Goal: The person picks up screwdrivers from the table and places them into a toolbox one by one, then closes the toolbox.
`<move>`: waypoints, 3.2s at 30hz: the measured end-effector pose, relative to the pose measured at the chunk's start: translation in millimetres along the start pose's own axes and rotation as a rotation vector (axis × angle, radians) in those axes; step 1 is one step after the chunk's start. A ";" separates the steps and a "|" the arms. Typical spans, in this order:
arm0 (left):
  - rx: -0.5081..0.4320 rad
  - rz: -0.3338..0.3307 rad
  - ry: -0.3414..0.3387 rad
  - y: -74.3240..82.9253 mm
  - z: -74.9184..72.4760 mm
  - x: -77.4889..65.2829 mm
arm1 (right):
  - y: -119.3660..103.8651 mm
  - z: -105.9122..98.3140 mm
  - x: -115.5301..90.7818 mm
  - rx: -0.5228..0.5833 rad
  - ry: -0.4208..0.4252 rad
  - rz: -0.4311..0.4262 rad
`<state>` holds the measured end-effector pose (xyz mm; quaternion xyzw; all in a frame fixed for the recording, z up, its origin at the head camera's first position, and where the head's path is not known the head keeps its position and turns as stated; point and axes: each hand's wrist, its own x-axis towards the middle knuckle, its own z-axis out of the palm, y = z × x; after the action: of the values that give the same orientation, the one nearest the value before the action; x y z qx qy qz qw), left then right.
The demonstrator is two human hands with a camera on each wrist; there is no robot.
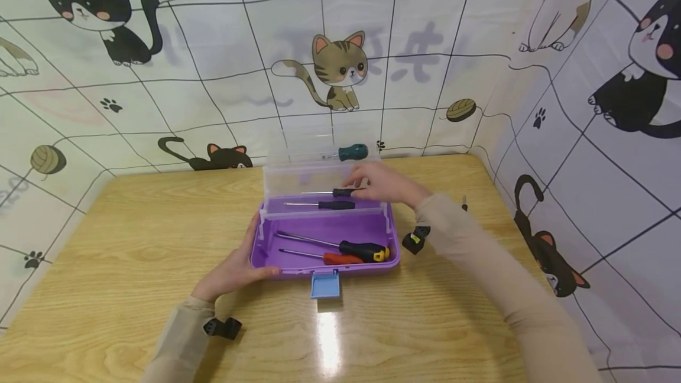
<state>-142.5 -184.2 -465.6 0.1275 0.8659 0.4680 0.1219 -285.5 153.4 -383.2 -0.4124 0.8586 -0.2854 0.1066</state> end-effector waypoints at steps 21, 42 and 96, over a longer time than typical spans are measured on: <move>-0.047 0.023 0.002 -0.3 1.1 0.2 | 16.2 -5.5 -53.2 0.091 0.295 0.072; -0.060 0.032 0.004 1.9 1.0 -0.3 | 32.7 10.4 -98.4 0.112 0.377 0.237; -0.086 0.050 -0.002 1.9 0.6 0.4 | 60.7 7.4 -167.0 0.043 0.550 0.375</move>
<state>-142.5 -182.6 -464.3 0.1442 0.8415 0.5075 0.1162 -215.3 309.0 -433.0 -0.1523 0.9100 -0.3792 -0.0696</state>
